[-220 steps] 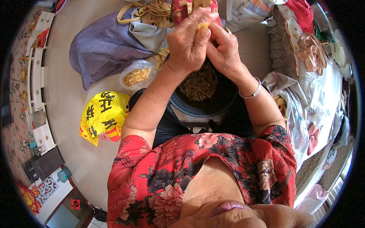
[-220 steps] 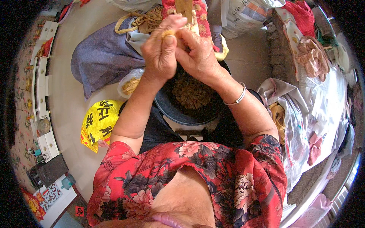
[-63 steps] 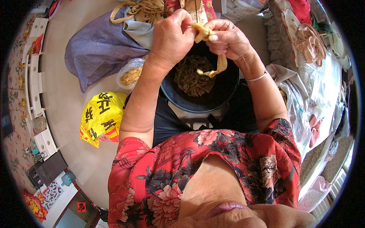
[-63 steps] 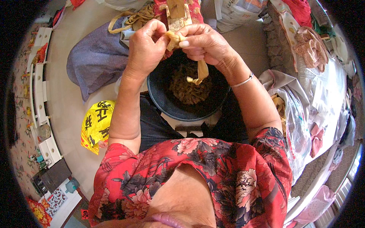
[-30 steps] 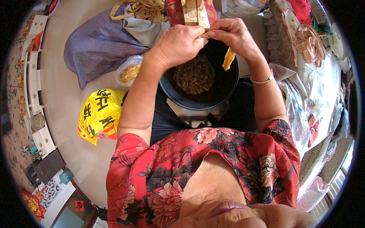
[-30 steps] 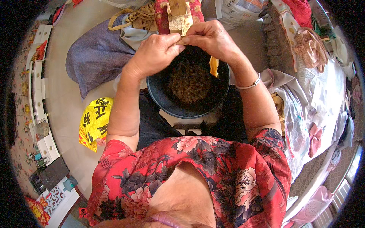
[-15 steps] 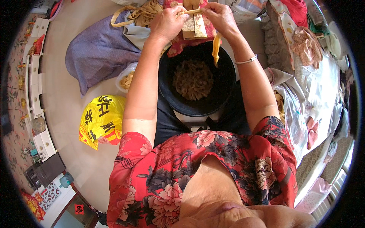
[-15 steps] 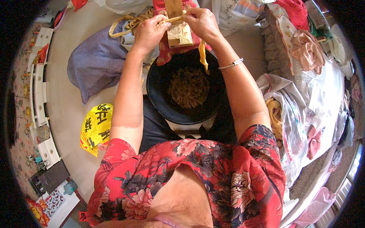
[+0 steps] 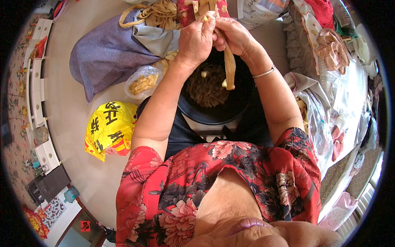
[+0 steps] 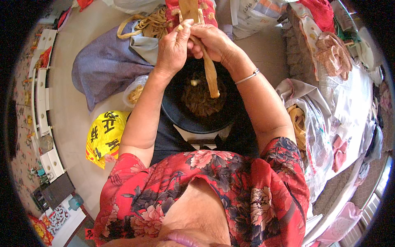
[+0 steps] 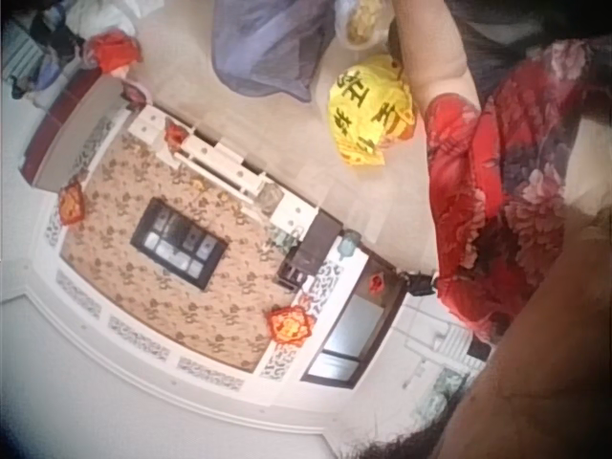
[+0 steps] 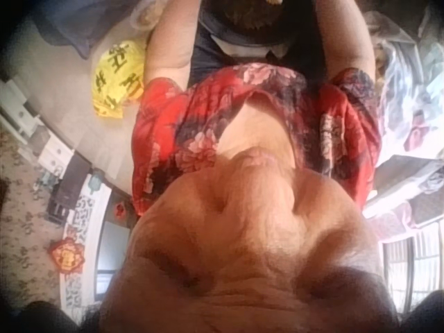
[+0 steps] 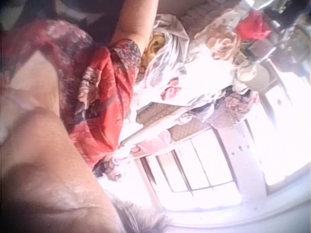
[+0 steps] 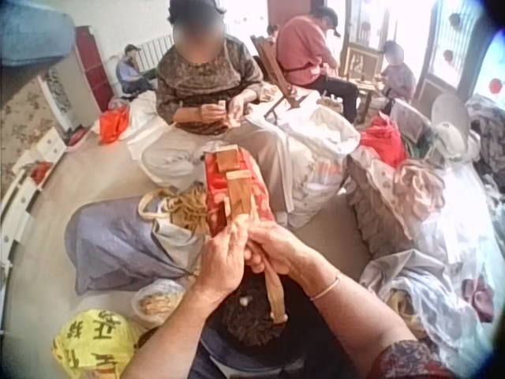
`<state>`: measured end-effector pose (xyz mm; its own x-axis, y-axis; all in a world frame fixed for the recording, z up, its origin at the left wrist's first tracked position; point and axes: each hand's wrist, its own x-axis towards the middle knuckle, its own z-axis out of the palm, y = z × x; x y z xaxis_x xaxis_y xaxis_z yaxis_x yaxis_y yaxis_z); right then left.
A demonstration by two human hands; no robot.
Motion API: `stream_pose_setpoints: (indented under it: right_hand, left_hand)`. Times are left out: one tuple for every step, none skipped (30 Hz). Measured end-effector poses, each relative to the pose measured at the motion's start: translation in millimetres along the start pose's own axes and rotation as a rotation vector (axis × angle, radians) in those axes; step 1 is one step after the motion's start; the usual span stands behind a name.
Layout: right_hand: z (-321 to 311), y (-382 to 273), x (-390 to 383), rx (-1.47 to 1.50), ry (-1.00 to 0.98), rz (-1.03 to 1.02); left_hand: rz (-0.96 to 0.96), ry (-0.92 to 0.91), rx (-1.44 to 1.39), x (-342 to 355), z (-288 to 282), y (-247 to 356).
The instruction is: The person is stuffing and folding flexible strips of food around a filling by hand and dropping the completed pieces into a bucket.
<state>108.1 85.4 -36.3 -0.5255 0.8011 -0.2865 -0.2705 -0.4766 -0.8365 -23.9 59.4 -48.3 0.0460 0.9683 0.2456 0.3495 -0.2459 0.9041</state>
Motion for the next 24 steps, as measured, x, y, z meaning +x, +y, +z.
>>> stream_pose_setpoints:
  right_hand:
    - [4,2,-2,-0.041,-0.009,-0.016]
    - [4,5,-7,0.036,-0.066,0.001]
    - [4,8,-9,0.015,-0.087,-0.004]
    - [4,10,-10,-0.007,-0.109,-0.009]
    - [6,10,-11,-0.027,-0.144,0.007]
    - [7,10,-12,-0.046,-0.175,0.026]
    - [10,11,-13,-0.076,-0.166,0.019]
    - [12,11,-14,-0.199,-0.155,-0.013]
    - [13,13,-14,-0.321,-0.143,-0.045]
    - [15,13,-15,-0.442,-0.131,-0.077]
    - [19,10,-18,-0.563,-0.092,-0.098]
    - [23,8,-20,-0.645,-0.061,-0.114]
    - [27,6,-22,-0.726,-0.029,-0.131]
    - [28,5,-22,-0.807,0.004,-0.149]
    - [26,5,-22,-0.791,-0.005,-0.148]
    - [24,7,-23,-0.716,-0.017,-0.149]
    - [23,8,-23,-0.641,-0.028,-0.149]
    - [21,9,-24,-0.566,-0.037,-0.148]
    - [20,9,-26,-0.435,-0.038,-0.061]
    - [16,10,-27,-0.234,-0.127,-0.042]
    - [11,10,-27,-0.035,-0.216,-0.025]
    - [6,9,-27,0.164,-0.303,-0.008]
    - [2,10,-26,0.272,-0.370,-0.066]
    - [3,12,-26,-0.038,-0.242,-0.273]
  left_hand:
    - [-0.029,0.001,-0.138,-1,2,1]
    - [-0.058,0.003,-0.277,-1,3,2]
    - [-0.099,0.033,-0.485,1,2,2]
    - [-0.139,0.063,-0.694,4,0,3]
    - [-0.147,0.110,-0.861,6,-6,6]
    - [-0.171,0.153,-1.011,7,-11,16]
    - [-0.180,0.183,-1.157,12,-17,17]
    - [-0.187,0.213,-1.303,18,-25,13]
    - [-0.128,0.184,-1.332,21,-38,12]
    - [-0.103,0.310,-1.134,20,-42,14]
    - [-0.016,0.422,-0.936,18,-41,20]
    - [0.072,0.527,-0.733,17,-40,24]
    - [0.234,0.566,-0.506,17,-39,19]
    - [0.391,0.597,-0.274,17,-38,9]
    - [0.544,0.616,-0.040,17,-36,8]
    - [0.620,0.601,0.060,17,-36,8]
    - [0.695,0.583,0.161,16,-36,11]
    - [0.770,0.563,0.260,13,-36,15]
    - [0.732,0.501,0.300,9,-37,16]
    - [0.777,0.471,0.314,9,-35,12]
    - [0.824,0.443,0.326,10,-32,6]
    - [0.871,0.416,0.338,10,-29,2]
    - [0.875,0.418,0.314,7,-20,1]
    - [0.813,0.369,0.249,4,-10,5]
